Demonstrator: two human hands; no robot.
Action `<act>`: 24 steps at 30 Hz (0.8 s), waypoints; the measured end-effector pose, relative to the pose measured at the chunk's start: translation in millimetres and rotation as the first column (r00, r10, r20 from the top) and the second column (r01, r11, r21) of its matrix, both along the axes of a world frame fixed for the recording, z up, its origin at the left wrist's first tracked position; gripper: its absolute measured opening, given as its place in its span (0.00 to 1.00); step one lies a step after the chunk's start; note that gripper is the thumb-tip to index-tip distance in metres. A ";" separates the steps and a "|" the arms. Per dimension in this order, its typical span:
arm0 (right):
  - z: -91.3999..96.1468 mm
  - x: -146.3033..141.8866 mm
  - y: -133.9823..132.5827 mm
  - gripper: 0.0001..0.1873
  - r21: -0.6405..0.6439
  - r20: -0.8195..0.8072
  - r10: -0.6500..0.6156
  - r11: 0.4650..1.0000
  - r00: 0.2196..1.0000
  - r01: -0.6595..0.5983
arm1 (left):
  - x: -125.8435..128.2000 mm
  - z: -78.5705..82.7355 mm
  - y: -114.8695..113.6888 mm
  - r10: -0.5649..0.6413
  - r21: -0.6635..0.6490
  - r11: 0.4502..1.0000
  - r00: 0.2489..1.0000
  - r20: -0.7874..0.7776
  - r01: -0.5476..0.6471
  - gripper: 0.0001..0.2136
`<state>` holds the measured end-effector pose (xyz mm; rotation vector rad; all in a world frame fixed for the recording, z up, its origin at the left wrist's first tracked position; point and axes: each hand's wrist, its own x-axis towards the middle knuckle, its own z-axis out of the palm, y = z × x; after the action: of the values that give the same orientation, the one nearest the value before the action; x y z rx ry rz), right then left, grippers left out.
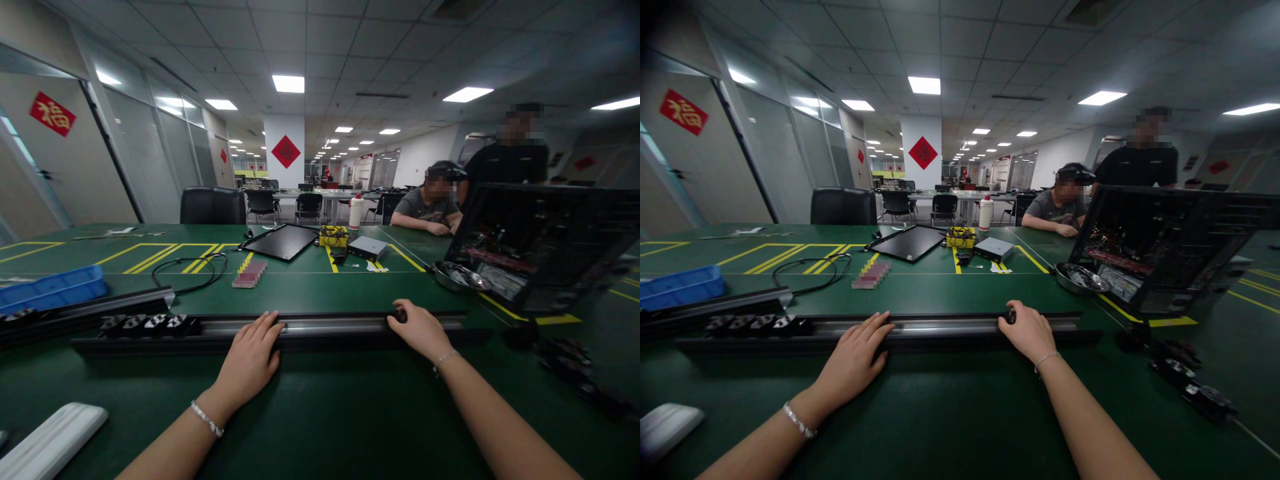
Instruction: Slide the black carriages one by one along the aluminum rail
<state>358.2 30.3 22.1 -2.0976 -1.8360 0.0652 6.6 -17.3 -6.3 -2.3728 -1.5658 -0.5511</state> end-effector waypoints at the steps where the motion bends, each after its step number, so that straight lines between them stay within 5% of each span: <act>1: 0.4 0.0 -0.2 0.24 0.000 -0.006 0.002 1.000 1.000 -0.002 | -0.1 0.1 0.0 0.000 -0.001 1.000 1.000 -0.002 0.000 0.21; 24: 0.5 2.7 0.0 0.24 0.003 -0.061 0.000 1.000 0.998 0.000 | -0.6 -0.9 0.7 -0.009 0.014 1.000 1.000 0.014 0.009 0.22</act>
<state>360.8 30.3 22.6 -2.0703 -1.7995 0.1246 6.0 -16.6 -7.2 -2.3721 -1.5523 -0.5806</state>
